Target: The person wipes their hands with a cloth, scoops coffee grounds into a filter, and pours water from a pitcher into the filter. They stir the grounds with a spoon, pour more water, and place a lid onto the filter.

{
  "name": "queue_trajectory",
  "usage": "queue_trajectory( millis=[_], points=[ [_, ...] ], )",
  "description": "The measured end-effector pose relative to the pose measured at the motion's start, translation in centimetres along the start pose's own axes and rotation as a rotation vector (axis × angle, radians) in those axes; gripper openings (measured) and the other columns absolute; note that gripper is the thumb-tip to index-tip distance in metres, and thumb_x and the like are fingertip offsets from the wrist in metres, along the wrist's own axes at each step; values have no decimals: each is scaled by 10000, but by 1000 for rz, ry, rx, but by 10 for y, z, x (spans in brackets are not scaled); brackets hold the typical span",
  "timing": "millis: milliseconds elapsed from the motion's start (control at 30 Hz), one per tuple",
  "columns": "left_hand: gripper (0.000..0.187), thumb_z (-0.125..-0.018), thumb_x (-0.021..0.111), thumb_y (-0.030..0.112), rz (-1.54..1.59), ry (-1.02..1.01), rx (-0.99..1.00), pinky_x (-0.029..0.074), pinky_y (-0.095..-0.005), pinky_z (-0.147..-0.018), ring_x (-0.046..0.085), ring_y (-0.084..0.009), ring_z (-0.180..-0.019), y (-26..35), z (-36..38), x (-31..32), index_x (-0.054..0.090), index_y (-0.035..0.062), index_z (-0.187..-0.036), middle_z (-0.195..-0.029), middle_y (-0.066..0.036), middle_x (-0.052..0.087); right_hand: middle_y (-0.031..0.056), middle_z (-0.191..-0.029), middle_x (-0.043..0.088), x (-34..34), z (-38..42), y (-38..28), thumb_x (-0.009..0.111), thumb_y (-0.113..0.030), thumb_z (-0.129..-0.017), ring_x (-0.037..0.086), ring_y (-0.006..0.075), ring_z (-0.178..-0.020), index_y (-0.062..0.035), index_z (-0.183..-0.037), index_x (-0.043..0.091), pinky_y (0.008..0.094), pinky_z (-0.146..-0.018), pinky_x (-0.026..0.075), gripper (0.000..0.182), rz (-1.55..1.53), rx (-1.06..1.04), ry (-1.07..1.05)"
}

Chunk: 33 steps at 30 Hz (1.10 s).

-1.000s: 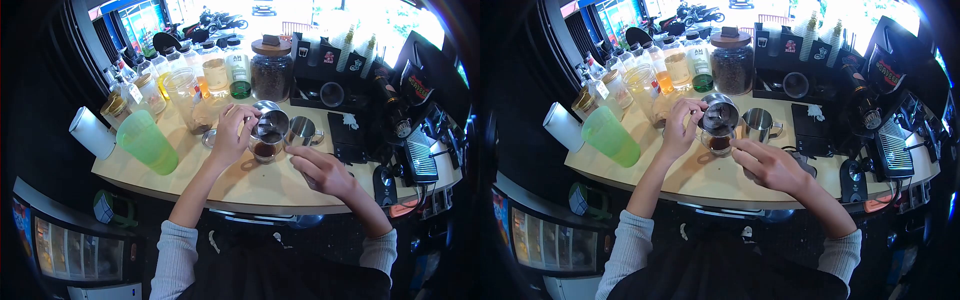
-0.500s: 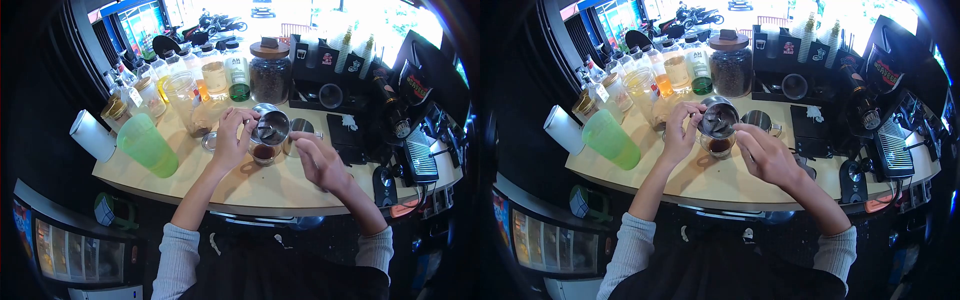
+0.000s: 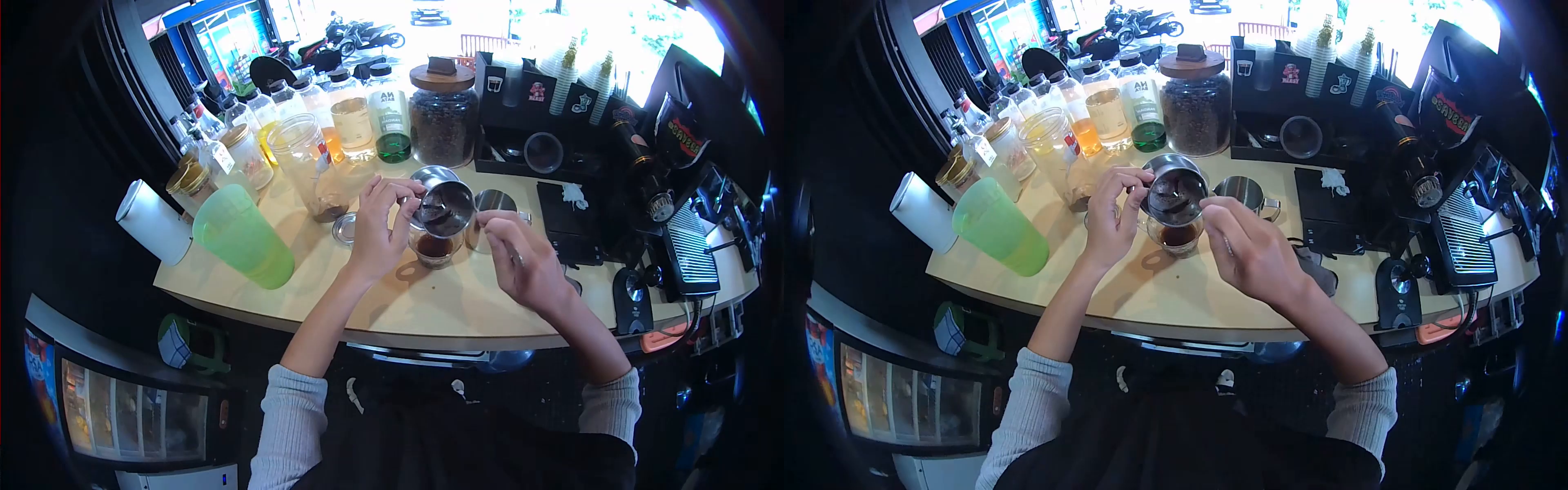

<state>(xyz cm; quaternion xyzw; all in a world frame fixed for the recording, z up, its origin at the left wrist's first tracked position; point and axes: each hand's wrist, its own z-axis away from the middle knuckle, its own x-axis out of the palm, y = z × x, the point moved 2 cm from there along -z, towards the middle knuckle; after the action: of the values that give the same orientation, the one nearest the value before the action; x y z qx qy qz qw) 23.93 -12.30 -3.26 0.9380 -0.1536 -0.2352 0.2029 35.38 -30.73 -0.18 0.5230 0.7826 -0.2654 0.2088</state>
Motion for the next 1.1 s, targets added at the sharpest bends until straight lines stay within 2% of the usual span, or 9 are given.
queue_trajectory(
  millis=[33, 100, 233, 500, 600, 733, 900, 1033, 1100],
  points=[
    [117, -919, 561, 120, -1, 0, -1, 443, -346, -870, 618, -257, -967, -1, 1, 0, 558, 15, -868, -979, -110, 650, 155, -966, 609, 1, 0, 0, 599, 17, -835, 636, 323, -824, 1, -974, 526, 363, -653, 531, 157, -21, 12, -8],
    [52, -908, 558, 135, -16, -1, -3, 255, -496, -1073, 614, -183, -902, -4, 4, 3, 581, 89, -908, -968, -8, 656, 152, -971, 611, 5, 3, -2, 603, 14, -833, 636, 325, -827, 1, -971, 525, 364, -659, 529, 160, -64, 49, -34],
    [61, -910, 568, 127, -100, -22, 25, 319, -442, -1038, 621, -222, -982, 3, 7, 0, 585, 69, -908, -991, -47, 666, 157, -967, 609, 4, 5, -3, 594, 21, -841, 633, 336, -821, 4, -976, 522, 375, -656, 527, 155, -68, 61, -1],
    [39, -898, 558, 117, -95, -47, -8, 218, -498, -1087, 608, -178, -998, -3, 4, -5, 585, 98, -920, -988, 4, 648, 173, -964, 632, -20, 5, 1, 544, 39, -880, 652, 301, -880, 9, -1005, 557, 337, -744, 518, 128, -192, 206, 82],
    [47, -901, 558, 124, -99, -40, 6, 230, -493, -1080, 606, -182, -988, -1, 4, -5, 588, 93, -920, -983, -5, 649, 169, -1040, 640, -15, 12, -8, 575, 42, -858, 654, 315, -920, -15, -1021, 555, 353, -762, 532, 174, -211, 16, -35],
    [58, -907, 556, 132, -13, -36, -18, 232, -497, -1076, 602, -186, -946, -1, 5, -4, 588, 85, -921, -980, -17, 649, 165, -1078, 639, -4, 19, 4, 603, 63, -814, 648, 327, -925, -23, -1034, 559, 368, -754, 551, 240, -93, -39, -135],
    [115, -911, 565, 137, 52, 7, -84, 396, -367, -949, 591, -215, -866, -9, 1, -5, 595, 30, -878, -948, -62, 658, 171, -1092, 641, -17, 18, -2, 585, 71, -827, 653, 313, -952, -23, -1031, 578, 346, -779, 544, 225, -177, 34, -44],
    [147, -917, 565, 136, 112, 23, -198, 458, -305, -830, 605, -209, -849, -23, 1, -4, 621, 2, -895, -927, -93, 664, 189, -1090, 645, -28, 21, 1, 539, 92, -853, 657, 292, -972, -1, -1032, 580, 332, -827, 521, 206, -236, 49, 105],
    [198, -968, 524, 149, 140, -14, -259, 460, -255, -828, 585, -101, -873, -26, 0, -4, 611, -28, -980, -943, -61, 654, 199, -1082, 640, -30, 27, 5, 500, 84, -886, 656, 271, -969, 18, -1027, 576, 340, -861, 503, 173, -268, 60, 116]
  ],
)
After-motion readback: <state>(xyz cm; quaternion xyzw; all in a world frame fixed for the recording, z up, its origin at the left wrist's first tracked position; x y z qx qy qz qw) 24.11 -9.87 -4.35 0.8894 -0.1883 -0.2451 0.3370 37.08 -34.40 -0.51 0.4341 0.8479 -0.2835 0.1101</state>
